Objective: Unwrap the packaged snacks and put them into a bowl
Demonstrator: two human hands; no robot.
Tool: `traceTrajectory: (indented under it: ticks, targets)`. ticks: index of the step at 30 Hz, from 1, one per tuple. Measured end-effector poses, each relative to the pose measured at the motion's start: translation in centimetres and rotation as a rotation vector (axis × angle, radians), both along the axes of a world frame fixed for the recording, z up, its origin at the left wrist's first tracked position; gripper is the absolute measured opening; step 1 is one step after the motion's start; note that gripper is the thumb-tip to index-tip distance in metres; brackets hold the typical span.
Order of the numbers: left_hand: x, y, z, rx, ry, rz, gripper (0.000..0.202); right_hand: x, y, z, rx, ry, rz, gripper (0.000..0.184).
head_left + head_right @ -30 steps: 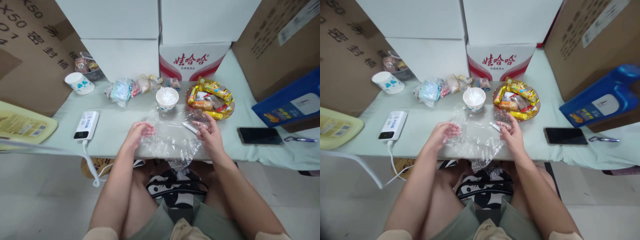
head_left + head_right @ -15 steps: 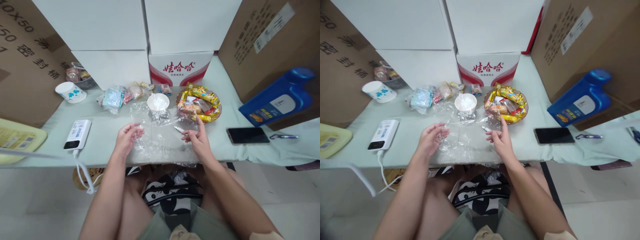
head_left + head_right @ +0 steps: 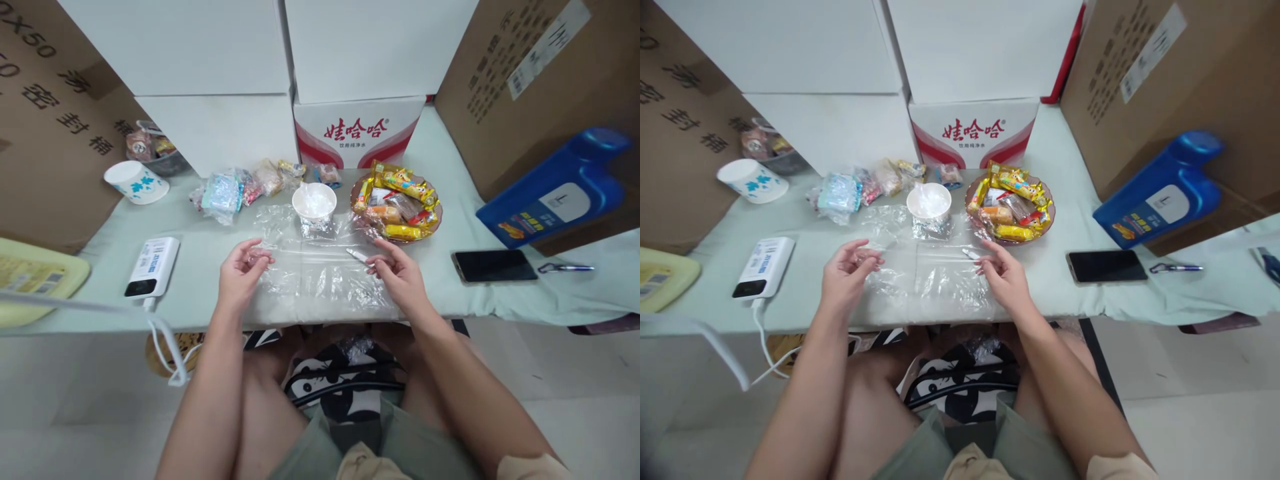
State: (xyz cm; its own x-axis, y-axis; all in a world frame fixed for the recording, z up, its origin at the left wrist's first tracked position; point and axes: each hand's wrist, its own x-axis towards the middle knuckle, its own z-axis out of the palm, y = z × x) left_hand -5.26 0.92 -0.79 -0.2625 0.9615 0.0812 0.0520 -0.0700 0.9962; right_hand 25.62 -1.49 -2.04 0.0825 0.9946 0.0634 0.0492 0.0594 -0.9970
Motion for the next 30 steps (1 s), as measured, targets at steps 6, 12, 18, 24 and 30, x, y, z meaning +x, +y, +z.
traceTrajectory:
  ticks: [6,12,18,24,30]
  targets:
    - [-1.1,-0.2,-0.1,-0.026,0.160,0.048,0.041,0.5,0.4,-0.5,-0.007,-0.101,-0.069,0.046]
    - [-2.0,-0.4,-0.5,0.047,0.483,0.032,0.022,0.8,0.2,-0.2,0.209,-0.499,-0.188,0.017]
    - [-2.0,-0.5,0.2,0.128,-0.027,-0.077,0.033,0.9,-0.7,1.3,0.522,-0.485,-0.079,0.012]
    - [0.3,-0.1,0.5,0.022,-0.014,-0.021,0.039,0.3,-1.3,1.0,0.177,-0.200,0.039,0.020]
    - [0.6,0.0,1.6,-0.319,-0.076,-0.092,0.034,0.7,-0.5,1.1,-0.061,-0.080,-0.063,0.039]
